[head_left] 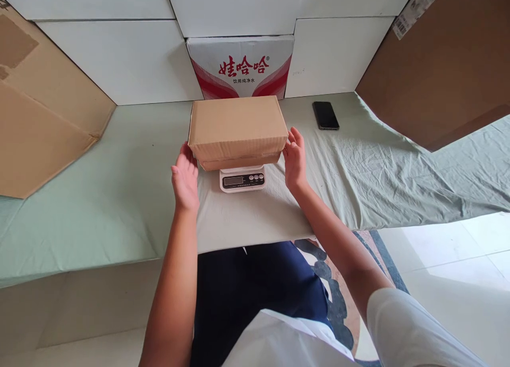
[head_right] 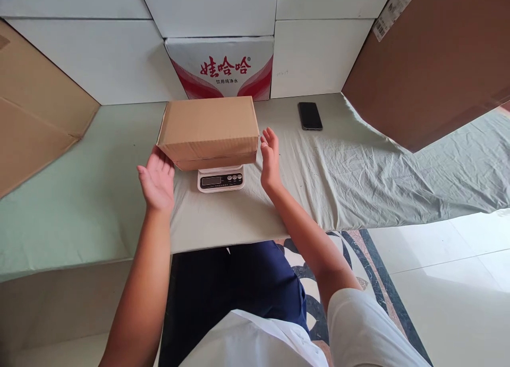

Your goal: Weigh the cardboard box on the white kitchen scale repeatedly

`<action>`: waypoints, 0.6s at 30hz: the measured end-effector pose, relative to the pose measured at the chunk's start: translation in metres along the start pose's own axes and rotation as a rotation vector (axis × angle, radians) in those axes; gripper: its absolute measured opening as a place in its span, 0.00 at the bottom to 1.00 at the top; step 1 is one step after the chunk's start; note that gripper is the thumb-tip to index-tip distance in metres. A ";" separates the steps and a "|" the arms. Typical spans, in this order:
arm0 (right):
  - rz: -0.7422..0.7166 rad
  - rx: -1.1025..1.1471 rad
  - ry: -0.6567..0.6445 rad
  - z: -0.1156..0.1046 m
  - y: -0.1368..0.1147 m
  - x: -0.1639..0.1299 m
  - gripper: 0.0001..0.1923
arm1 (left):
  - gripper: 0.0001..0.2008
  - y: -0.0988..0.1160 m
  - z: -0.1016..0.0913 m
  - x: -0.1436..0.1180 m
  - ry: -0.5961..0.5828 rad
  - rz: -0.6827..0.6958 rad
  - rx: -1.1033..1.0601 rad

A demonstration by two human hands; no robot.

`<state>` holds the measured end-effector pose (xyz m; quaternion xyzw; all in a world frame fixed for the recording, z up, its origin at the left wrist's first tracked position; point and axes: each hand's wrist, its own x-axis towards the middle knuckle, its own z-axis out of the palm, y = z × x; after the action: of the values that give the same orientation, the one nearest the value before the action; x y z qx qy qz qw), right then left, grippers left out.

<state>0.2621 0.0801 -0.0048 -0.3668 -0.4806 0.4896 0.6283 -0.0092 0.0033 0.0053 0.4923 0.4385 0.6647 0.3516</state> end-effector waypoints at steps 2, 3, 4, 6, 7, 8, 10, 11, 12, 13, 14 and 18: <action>0.006 -0.007 -0.012 0.000 0.001 0.000 0.32 | 0.40 -0.001 0.000 0.000 -0.007 -0.001 0.015; 0.010 -0.015 -0.020 0.001 0.001 0.000 0.32 | 0.40 -0.002 0.000 0.000 -0.010 -0.002 0.020; 0.014 -0.025 -0.029 0.002 0.001 0.000 0.32 | 0.41 -0.003 0.001 0.000 -0.014 -0.004 0.025; 0.019 -0.038 -0.051 0.004 0.000 -0.001 0.32 | 0.42 -0.005 0.001 0.000 -0.020 -0.003 0.042; 0.019 -0.036 -0.064 0.006 -0.001 -0.003 0.32 | 0.42 -0.006 0.002 0.000 -0.024 0.001 0.049; 0.016 -0.032 -0.076 0.008 -0.003 -0.004 0.32 | 0.42 -0.007 0.002 0.000 -0.027 0.006 0.051; 0.005 -0.025 -0.093 0.011 -0.007 -0.008 0.32 | 0.42 -0.009 0.004 -0.001 -0.031 0.017 0.050; -0.002 -0.027 -0.103 0.013 -0.009 -0.010 0.32 | 0.41 -0.009 0.004 -0.001 -0.033 0.019 0.051; -0.009 -0.033 -0.111 0.015 -0.012 -0.011 0.31 | 0.41 -0.009 0.005 -0.001 -0.036 0.020 0.053; -0.017 -0.042 -0.118 0.016 -0.014 -0.013 0.31 | 0.41 -0.009 0.005 -0.002 -0.042 0.020 0.054; -0.025 -0.051 -0.128 0.018 -0.016 -0.015 0.31 | 0.41 -0.009 0.006 -0.002 -0.051 0.018 0.054; -0.048 -0.076 -0.153 0.022 -0.024 -0.020 0.31 | 0.41 -0.008 0.007 -0.003 -0.079 0.018 0.060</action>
<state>0.2456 0.0551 0.0184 -0.3401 -0.5540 0.4823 0.5872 -0.0010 0.0053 -0.0021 0.5323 0.4394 0.6347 0.3475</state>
